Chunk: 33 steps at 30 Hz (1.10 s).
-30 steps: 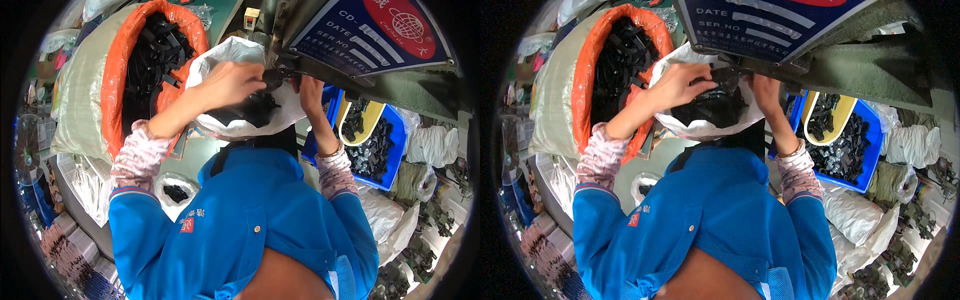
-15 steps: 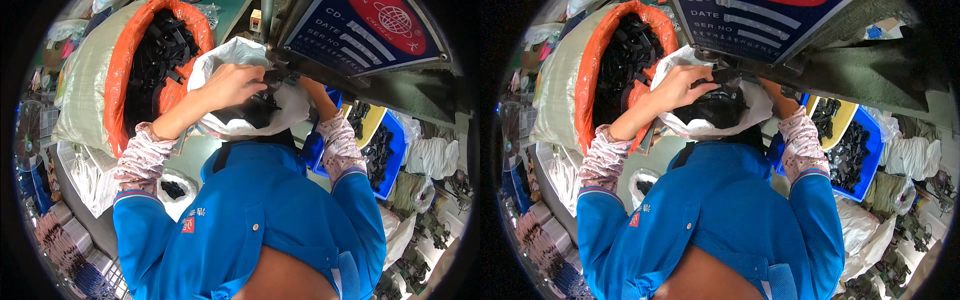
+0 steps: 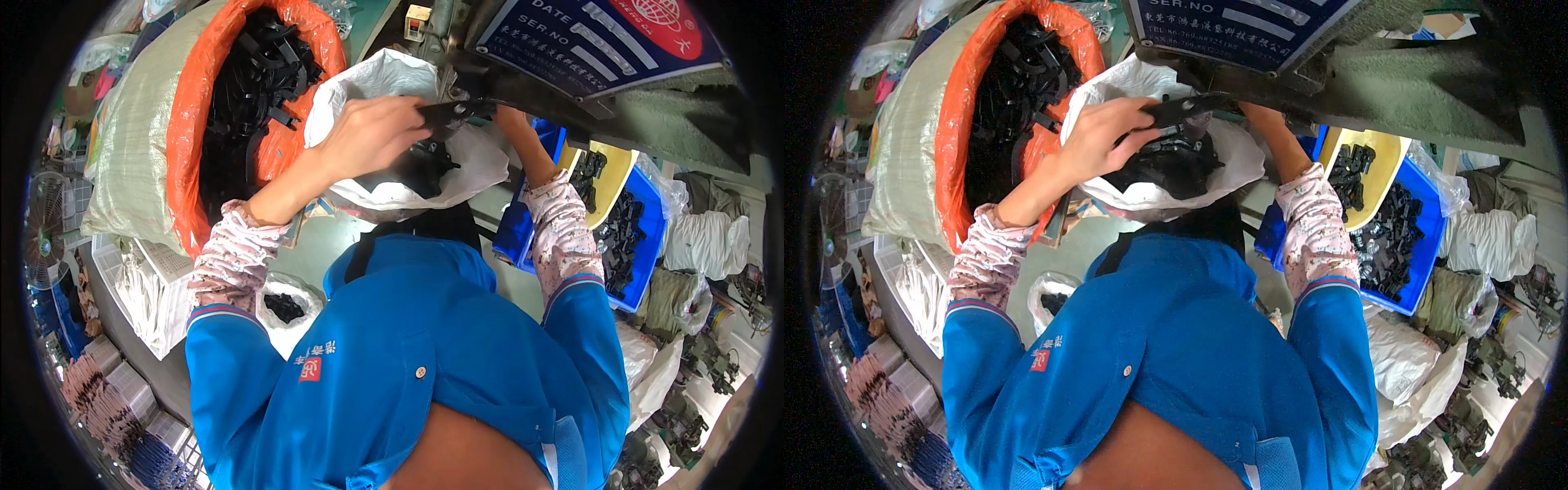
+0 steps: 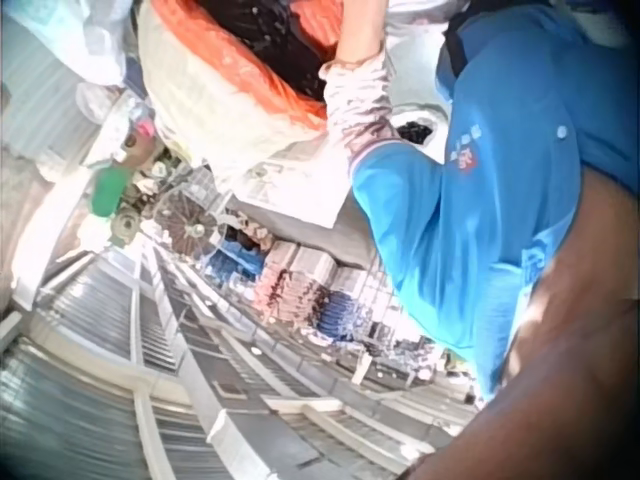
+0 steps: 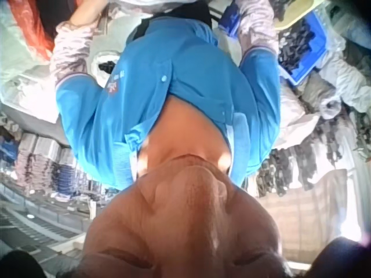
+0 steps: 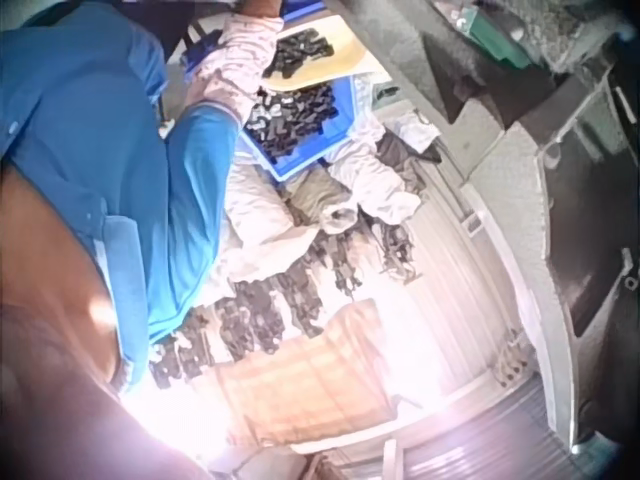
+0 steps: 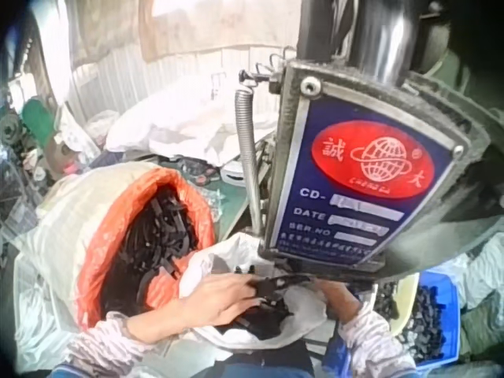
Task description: The person repeatedly picks small black plastic components from a blue bin, joins them with a larger black part, and places the assembled unit into a white sack. The cycle continues throughout the clip with consistent hand movements and no visible change in the environment.
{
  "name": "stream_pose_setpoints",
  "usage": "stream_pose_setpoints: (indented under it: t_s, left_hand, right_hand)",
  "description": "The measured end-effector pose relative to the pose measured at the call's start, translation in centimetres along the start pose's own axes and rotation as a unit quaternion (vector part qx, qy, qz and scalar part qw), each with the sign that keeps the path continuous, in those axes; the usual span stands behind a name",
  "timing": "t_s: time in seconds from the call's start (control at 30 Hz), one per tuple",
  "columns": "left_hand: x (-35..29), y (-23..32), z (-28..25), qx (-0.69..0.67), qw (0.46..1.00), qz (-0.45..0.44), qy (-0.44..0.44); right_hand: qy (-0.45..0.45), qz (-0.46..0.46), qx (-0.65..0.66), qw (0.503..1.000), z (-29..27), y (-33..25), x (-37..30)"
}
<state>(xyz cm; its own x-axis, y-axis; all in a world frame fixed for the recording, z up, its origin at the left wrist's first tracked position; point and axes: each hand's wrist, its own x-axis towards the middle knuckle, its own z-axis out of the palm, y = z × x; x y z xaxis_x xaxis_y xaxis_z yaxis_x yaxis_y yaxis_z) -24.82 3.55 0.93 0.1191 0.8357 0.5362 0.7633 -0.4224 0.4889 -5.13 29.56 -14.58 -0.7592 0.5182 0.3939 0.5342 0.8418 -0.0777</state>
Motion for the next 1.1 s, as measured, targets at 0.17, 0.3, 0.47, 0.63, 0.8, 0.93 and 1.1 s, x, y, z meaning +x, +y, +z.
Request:
stream_pose_setpoints:
  t_s: [0.17, 0.3, 0.47, 0.63, 0.8, 0.93, 1.1]
  left_hand:
    - [-7.5, -4.5, 1.4, 0.201, 0.963, -0.072, -0.165]
    - [-10.8, -1.6, 5.1, 0.016, 0.982, -0.119, -0.147]
    - [-14.8, 3.9, 3.6, -0.094, 0.940, -0.201, -0.259]
    - [-16.2, 6.0, 2.1, -0.168, 0.935, -0.313, -0.009]
    - [-23.3, 1.1, -3.2, 0.061, 0.858, -0.485, 0.159]
    - [-25.1, -1.6, -7.3, 0.252, 0.857, -0.446, -0.056]
    - [-26.6, -6.9, -8.0, 0.263, 0.869, -0.352, -0.227]
  right_hand:
    - [0.105, -0.082, -0.130, 0.982, 1.2, 1.2, 0.3]
    - [-0.011, 0.081, 0.219, 0.972, -3.4, -0.8, -0.4]
    - [-0.179, 0.341, 0.740, 0.552, -13.6, -6.1, -1.2]
    - [-0.159, 0.261, 0.800, 0.517, -15.9, -8.4, -1.3]
    - [-0.220, 0.327, 0.774, 0.495, -16.3, -8.3, 0.1]
    - [-0.153, 0.302, 0.700, 0.628, -16.0, -9.4, -0.1]
    - [-0.138, 0.186, 0.601, 0.765, -16.4, -10.3, -1.2]
